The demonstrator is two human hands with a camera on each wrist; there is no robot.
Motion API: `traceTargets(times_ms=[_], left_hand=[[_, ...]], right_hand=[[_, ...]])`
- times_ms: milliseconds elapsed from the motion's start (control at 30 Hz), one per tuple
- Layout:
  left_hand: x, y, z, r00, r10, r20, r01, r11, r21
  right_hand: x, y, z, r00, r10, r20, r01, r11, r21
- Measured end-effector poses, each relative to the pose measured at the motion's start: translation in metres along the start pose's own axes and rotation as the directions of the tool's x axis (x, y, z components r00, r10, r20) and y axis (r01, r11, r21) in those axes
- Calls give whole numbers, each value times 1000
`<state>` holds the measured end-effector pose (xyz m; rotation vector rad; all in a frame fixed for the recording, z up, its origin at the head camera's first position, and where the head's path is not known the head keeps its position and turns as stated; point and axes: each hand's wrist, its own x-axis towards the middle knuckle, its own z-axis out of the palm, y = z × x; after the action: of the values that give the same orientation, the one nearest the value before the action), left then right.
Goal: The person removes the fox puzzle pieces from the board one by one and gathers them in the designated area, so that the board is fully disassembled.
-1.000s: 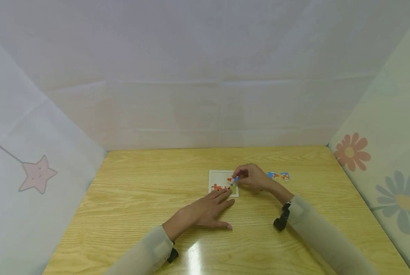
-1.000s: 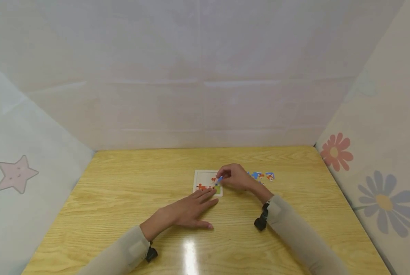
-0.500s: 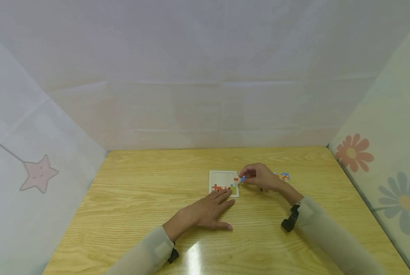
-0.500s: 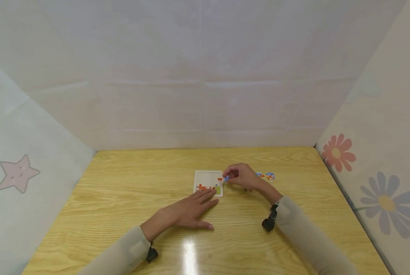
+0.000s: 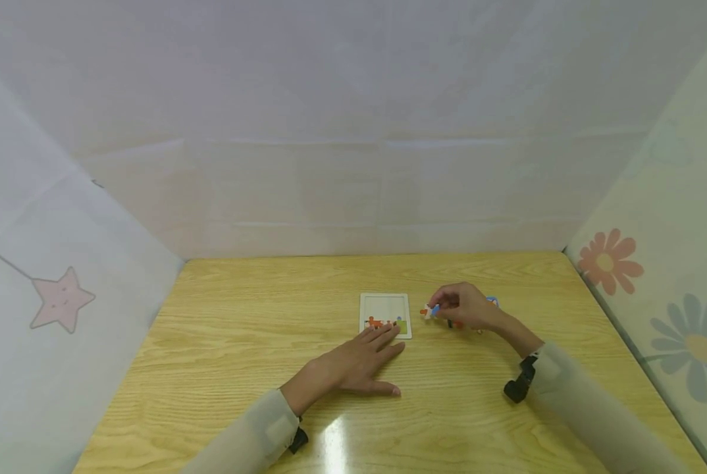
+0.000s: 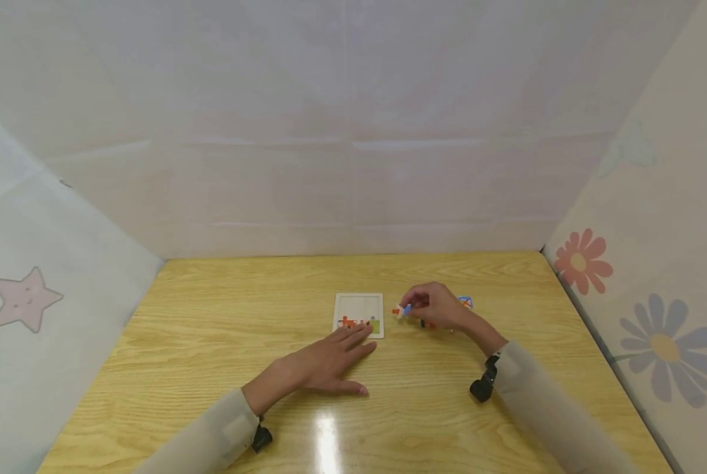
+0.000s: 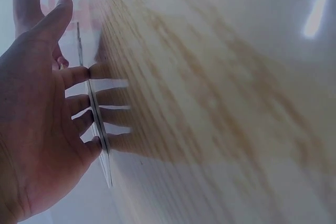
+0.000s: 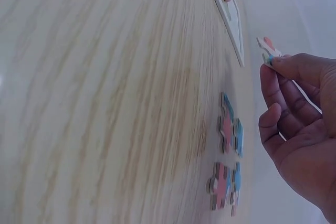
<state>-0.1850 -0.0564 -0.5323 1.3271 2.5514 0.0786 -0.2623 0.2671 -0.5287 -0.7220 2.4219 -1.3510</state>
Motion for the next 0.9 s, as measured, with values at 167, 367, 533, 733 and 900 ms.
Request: traceTargets(times_ms=[167,367,533,733,900], left_hand=[[0,-1,1,1000,7,-11,-7,1000,11],[0,1,0,1000,8,-9,-8,1000,7],[-1,2,0,1000,9,-13,-9,1000,14],[-2,2,-1,1000,10,-13,-10,1000,2],[-2,2,-1,1000,10,-18,-10,1000,3]], right_hand=[[-6,3,-5,1000,16,-8,-15,1000,19],[-13,6,-12,1000,4,-26,-5,1000,-15],[-21,10,-20,1000,1,-28,-1,1000,-29],[-29,13,-28,999,31,-26,-32,999,-33],[-36,15,-35,999,39,-32,-39,999,-21]])
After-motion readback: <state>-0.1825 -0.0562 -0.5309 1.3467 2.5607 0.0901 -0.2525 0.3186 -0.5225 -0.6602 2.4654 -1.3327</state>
